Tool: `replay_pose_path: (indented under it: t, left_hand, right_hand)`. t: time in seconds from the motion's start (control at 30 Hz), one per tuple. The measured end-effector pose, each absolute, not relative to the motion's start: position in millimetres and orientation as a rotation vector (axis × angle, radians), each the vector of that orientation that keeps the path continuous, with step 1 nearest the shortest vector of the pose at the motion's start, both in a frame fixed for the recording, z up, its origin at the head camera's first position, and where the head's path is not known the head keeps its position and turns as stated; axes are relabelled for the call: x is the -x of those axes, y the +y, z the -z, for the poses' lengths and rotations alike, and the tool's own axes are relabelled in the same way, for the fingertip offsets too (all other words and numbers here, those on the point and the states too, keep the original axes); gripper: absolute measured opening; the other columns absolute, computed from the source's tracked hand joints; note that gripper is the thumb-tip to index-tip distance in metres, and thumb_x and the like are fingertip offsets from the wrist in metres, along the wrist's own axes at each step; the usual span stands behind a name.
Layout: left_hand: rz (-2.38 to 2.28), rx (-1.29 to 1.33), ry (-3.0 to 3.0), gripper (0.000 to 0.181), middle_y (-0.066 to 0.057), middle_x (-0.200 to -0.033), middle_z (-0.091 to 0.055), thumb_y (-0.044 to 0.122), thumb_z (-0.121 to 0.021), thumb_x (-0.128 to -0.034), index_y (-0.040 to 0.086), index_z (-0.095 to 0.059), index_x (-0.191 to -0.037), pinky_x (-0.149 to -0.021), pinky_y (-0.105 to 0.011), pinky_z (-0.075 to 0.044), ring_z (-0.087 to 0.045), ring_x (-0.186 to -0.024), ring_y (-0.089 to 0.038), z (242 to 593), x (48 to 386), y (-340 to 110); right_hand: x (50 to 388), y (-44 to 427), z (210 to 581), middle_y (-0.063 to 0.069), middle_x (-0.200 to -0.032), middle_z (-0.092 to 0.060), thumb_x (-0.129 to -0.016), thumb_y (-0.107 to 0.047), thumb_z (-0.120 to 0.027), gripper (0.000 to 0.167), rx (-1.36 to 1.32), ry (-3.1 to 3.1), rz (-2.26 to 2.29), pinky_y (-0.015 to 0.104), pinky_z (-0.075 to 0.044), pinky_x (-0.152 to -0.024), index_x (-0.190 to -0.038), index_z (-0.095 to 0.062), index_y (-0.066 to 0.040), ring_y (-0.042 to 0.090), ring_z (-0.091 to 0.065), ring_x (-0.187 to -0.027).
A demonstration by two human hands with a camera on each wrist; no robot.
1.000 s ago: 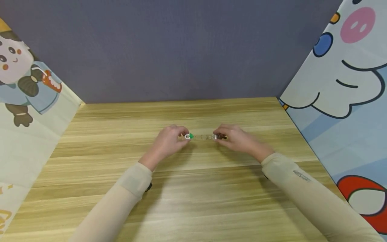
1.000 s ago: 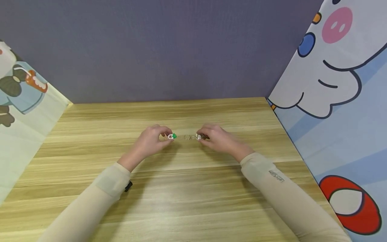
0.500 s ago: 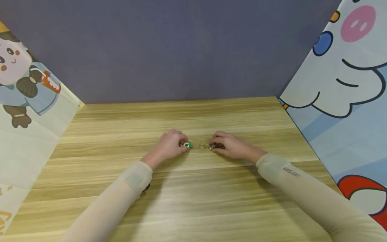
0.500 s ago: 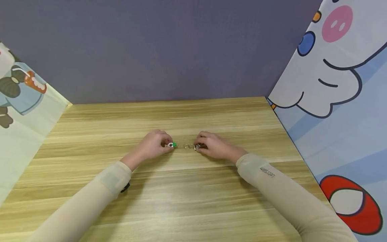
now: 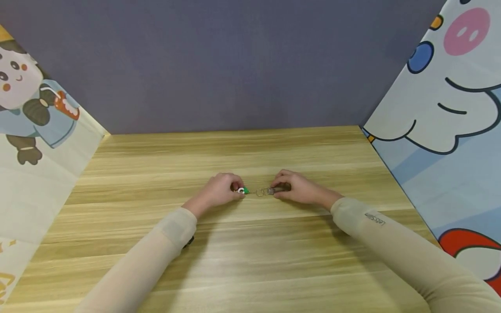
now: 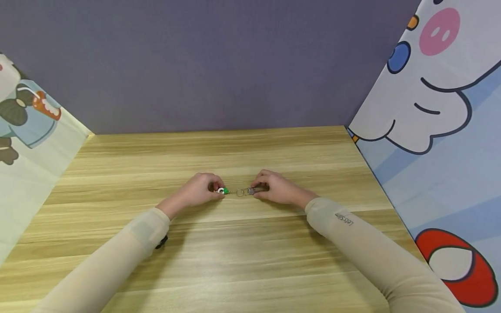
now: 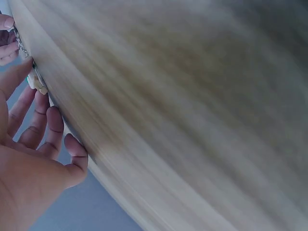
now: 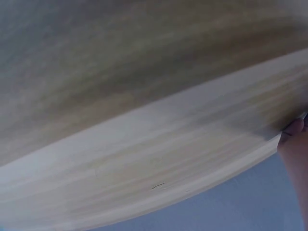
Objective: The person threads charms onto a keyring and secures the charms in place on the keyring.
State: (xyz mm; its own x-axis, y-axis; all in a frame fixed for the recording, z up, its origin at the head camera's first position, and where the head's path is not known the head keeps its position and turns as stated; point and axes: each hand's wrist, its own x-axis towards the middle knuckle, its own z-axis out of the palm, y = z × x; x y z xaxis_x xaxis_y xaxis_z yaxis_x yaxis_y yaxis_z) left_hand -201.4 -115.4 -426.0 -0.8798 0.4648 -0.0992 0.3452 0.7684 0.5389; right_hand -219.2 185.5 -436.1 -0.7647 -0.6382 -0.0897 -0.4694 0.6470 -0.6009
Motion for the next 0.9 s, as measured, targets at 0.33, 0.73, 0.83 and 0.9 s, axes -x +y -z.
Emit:
replay_pose_path:
  t: [0.33,0.73,0.83,0.9]
  left_hand:
    - [-0.799,-0.629,2.704,0.025,0.002,-0.096,-0.07,0.03,-0.084,-0.0922,0.016,-0.077,-0.112,-0.084,-0.036,-0.053,-0.063,-0.09,-0.015,421.1,200.1,-115.8]
    - [-0.782,-0.619,2.718,0.037,-0.005,-0.111,-0.073,0.033,-0.08,-0.0959,0.011,-0.073,-0.125,-0.092,-0.044,-0.058,-0.069,-0.102,-0.023,398.7,208.0,-121.2]
    - [-0.756,-0.604,2.754,0.045,-0.01,-0.125,-0.072,0.038,-0.075,-0.0997,0.009,-0.069,-0.134,-0.101,-0.05,-0.056,-0.069,-0.115,-0.031,383.7,210.7,-126.2]
    - [-0.72,-0.584,2.788,0.05,-0.014,-0.137,-0.069,0.042,-0.07,-0.1032,0.009,-0.066,-0.14,-0.11,-0.056,-0.052,-0.065,-0.128,-0.036,373.2,211.4,-129.1]
  right_hand:
    - [223.4,186.6,435.9,0.002,-0.125,-0.066,-0.097,-0.028,-0.08,0.035,0.915,2.567,0.866,0.04,-0.056,-0.099,-0.127,-0.074,-0.011,0.018,-0.063,-0.111]
    - [231.4,188.5,413.9,0.009,-0.124,-0.072,-0.094,-0.018,-0.082,0.038,0.941,2.576,0.862,0.05,-0.056,-0.103,-0.129,-0.072,-0.004,0.028,-0.067,-0.115]
    - [233.7,190.2,398.4,0.014,-0.133,-0.069,-0.097,-0.02,-0.078,0.044,0.901,2.61,0.788,0.056,-0.053,-0.107,-0.136,-0.068,-0.003,0.035,-0.065,-0.123]
    - [235.3,191.8,387.5,0.017,-0.141,-0.064,-0.1,-0.023,-0.075,0.047,0.867,2.648,0.725,0.059,-0.05,-0.111,-0.141,-0.065,-0.003,0.038,-0.061,-0.13]
